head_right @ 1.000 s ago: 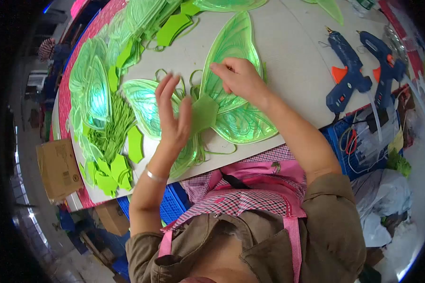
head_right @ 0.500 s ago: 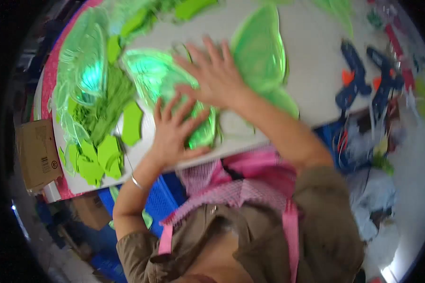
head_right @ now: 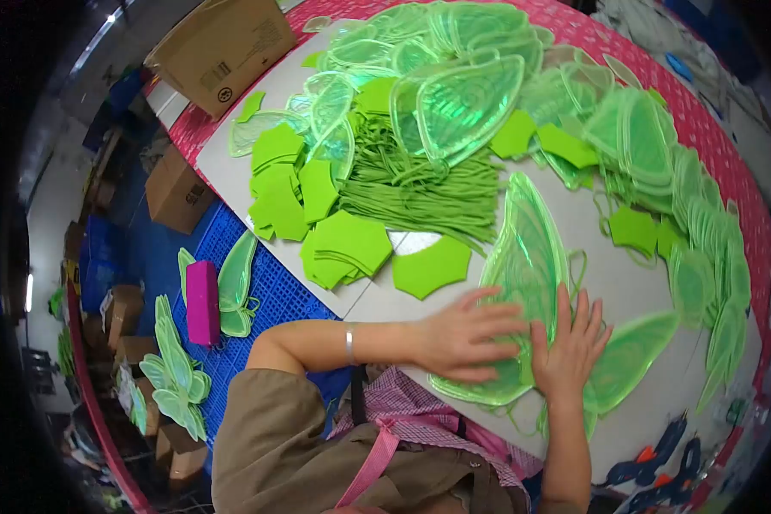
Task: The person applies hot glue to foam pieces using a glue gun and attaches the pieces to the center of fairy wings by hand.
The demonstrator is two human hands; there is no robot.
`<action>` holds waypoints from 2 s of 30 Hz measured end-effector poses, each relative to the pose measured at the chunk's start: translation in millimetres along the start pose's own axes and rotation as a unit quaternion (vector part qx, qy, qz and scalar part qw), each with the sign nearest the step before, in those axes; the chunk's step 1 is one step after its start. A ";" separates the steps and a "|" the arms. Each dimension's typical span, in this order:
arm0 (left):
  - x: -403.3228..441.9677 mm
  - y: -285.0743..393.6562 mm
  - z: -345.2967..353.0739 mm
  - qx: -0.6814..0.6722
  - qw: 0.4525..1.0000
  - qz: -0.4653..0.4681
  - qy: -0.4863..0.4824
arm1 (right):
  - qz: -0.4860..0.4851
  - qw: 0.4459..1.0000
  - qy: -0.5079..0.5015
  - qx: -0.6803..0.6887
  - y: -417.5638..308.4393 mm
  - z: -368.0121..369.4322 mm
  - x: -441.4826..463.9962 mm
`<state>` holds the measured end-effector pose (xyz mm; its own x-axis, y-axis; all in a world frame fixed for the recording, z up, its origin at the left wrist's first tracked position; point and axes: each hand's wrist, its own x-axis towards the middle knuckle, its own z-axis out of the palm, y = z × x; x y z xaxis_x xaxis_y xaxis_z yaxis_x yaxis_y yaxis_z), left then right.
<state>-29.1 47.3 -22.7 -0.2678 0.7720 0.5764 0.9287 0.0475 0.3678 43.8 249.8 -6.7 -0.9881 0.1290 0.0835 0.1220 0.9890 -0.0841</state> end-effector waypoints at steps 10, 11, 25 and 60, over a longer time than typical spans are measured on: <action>-86.2 -121.7 -194.9 0.274 0.821 -0.500 -0.042 | -0.003 1.000 0.000 0.025 0.3 0.4 0.3; -83.8 -116.8 -195.9 0.286 0.810 -0.502 -0.097 | -0.004 1.000 0.000 0.027 0.6 0.6 -0.8; -101.1 -106.5 -201.5 0.314 0.735 -0.572 -0.184 | -0.005 0.998 0.027 0.055 0.8 -1.3 -2.5; 64.9 57.8 0.2 -0.259 0.943 -0.193 -0.076 | 0.138 0.803 0.026 0.579 36.7 -61.6 -100.8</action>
<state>7.2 100.3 35.8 -0.4830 0.8448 0.2301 0.5089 0.0570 0.8589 153.6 277.5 43.0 -0.9297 0.3636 -0.0586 0.1374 0.1947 -0.9712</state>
